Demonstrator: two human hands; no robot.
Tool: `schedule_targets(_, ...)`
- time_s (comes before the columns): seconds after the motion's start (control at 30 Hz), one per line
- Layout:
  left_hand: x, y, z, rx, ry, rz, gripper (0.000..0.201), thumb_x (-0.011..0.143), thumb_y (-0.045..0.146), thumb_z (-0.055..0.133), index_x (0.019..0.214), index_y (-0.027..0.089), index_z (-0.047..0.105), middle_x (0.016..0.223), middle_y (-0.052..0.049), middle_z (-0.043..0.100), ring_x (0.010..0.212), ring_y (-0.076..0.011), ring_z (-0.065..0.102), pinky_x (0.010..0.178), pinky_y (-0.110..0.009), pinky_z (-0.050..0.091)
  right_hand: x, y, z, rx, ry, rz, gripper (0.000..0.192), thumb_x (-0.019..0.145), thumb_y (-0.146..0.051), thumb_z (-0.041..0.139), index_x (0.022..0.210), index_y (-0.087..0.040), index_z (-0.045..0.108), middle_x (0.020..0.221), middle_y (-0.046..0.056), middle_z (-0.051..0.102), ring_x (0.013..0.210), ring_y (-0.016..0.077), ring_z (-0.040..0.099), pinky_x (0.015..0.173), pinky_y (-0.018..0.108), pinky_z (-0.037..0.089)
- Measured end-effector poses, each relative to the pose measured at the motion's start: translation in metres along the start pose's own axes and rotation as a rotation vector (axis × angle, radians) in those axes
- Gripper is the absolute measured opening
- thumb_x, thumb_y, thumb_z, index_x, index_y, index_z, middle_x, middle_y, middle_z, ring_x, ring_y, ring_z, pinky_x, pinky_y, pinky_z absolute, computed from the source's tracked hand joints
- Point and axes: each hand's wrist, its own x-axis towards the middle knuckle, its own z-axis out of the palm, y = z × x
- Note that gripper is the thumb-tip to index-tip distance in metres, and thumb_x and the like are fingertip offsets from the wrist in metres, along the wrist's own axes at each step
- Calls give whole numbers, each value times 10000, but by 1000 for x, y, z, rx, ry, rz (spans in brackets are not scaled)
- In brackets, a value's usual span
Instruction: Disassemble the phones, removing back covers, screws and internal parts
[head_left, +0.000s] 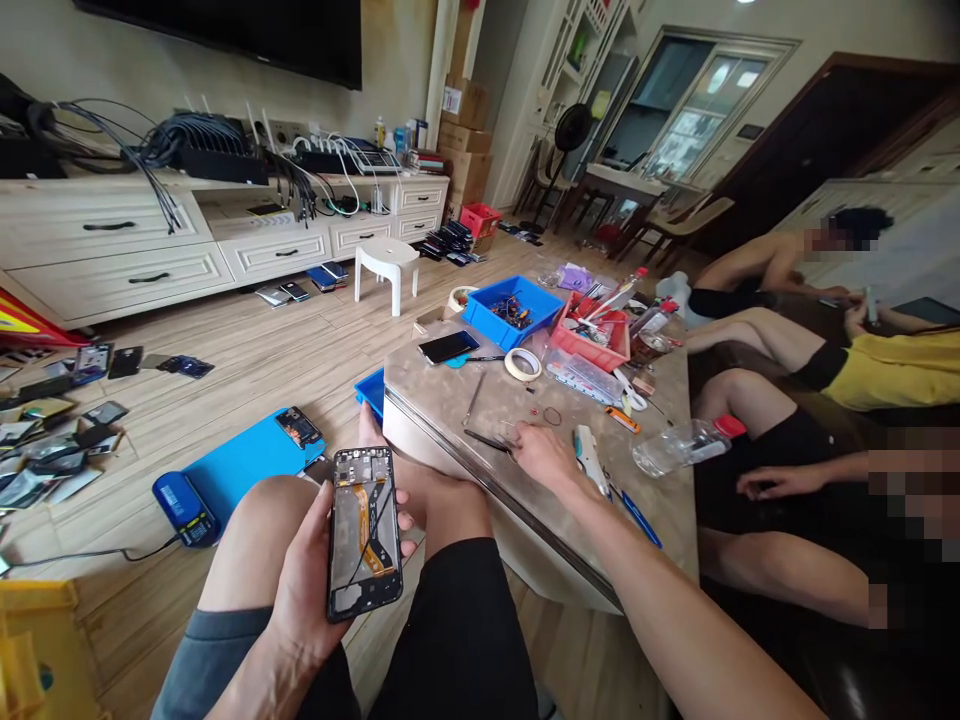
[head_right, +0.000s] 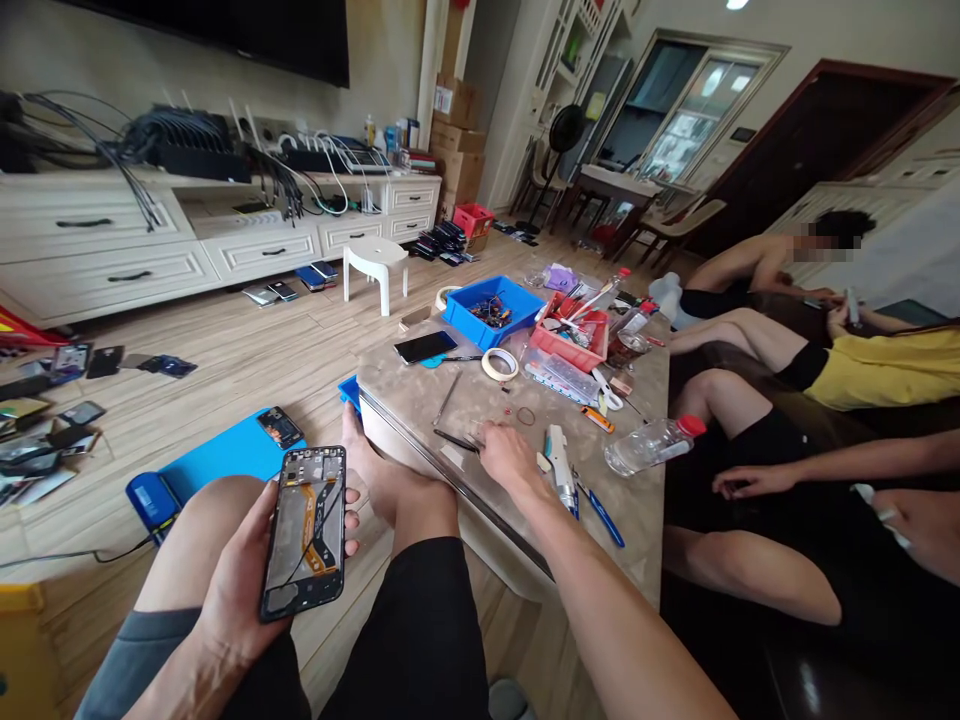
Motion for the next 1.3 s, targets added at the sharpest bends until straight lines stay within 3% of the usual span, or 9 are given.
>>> schedule_targets(0.2, -1, 3, 7, 9, 39, 13, 463, 1037, 421, 394, 1189, 71, 656, 1093, -201, 724, 846, -319, 737, 762, -474, 630, -5, 19, 1, -20, -98, 27, 257, 988, -362, 645, 1149, -164, 677, 1017, 58, 729, 957, 214, 698, 899, 411, 546)
schedule_targets(0.43, 0, 3, 3, -27, -15, -29, 452, 1034, 425, 407, 1230, 94, 643, 1077, -198, 724, 838, -312, 741, 742, -456, 630, 0, 25, 3, 37, -78, 67, 239, 981, -391, 662, 1031, -161, 700, 1011, 48, 723, 953, 203, 695, 900, 410, 557)
schedule_targets(0.6, -1, 3, 3, -37, -27, -18, 442, 1029, 424, 429, 1208, 89, 654, 1104, -203, 717, 884, -321, 737, 777, -481, 630, 3, 36, 2, 152, 32, 116, 236, 979, -387, 649, 965, -158, 703, 964, 44, 729, 934, 203, 693, 884, 397, 544)
schedule_targets(0.77, -1, 3, 5, -29, -15, -24, 451, 1033, 424, 415, 1222, 88, 649, 1096, -196, 722, 843, -313, 740, 761, -468, 628, 4, 51, 10, 395, 149, 195, 61, 880, -247, 649, 891, -210, 696, 676, -3, 708, 729, 195, 715, 663, 263, 489)
schedule_targets(0.87, 0, 2, 0, -5, -49, -25, 483, 1032, 449, 412, 1234, 78, 646, 1085, -211, 729, 816, -313, 748, 770, -460, 625, 3, 60, 14, 590, 222, 221, 83, 826, -269, 660, 895, -223, 667, 626, -37, 688, 597, 165, 685, 583, 232, 479)
schedule_targets(0.97, 0, 2, -4, -21, -76, -46, 506, 1032, 479, 404, 1228, 84, 651, 1076, -207, 736, 852, -317, 754, 803, -469, 625, -5, 63, 11, 779, 330, 234, 165, 790, -366, 684, 834, -216, 632, 652, -19, 689, 616, 176, 682, 582, 248, 516)
schedule_targets(1.13, -2, 1, 1, -102, -60, -92, 563, 1041, 524, 356, 1325, 110, 609, 1030, -178, 749, 877, -303, 759, 804, -455, 626, -44, 30, -2, 1155, 447, 187, 342, 772, -534, 679, 897, -230, 583, 783, 10, 685, 695, 188, 696, 643, 305, 584)
schedule_targets(1.2, 1, 0, 2, -117, -43, -113, 603, 1034, 552, 349, 1339, 95, 600, 1026, -189, 747, 873, -311, 758, 795, -454, 622, -69, 2, -4, 1321, 411, 120, 370, 759, -555, 726, 897, -243, 582, 798, -5, 674, 731, 186, 715, 664, 305, 601)
schedule_targets(1.3, 6, -3, -1, -116, -56, -160, 683, 1011, 614, 354, 1323, 63, 610, 1016, -214, 744, 873, -333, 755, 790, -458, 614, -110, -45, -1, 1617, 259, 5, 339, 751, -427, 853, 959, -253, 649, 808, 1, 695, 675, 189, 718, 598, 301, 603)
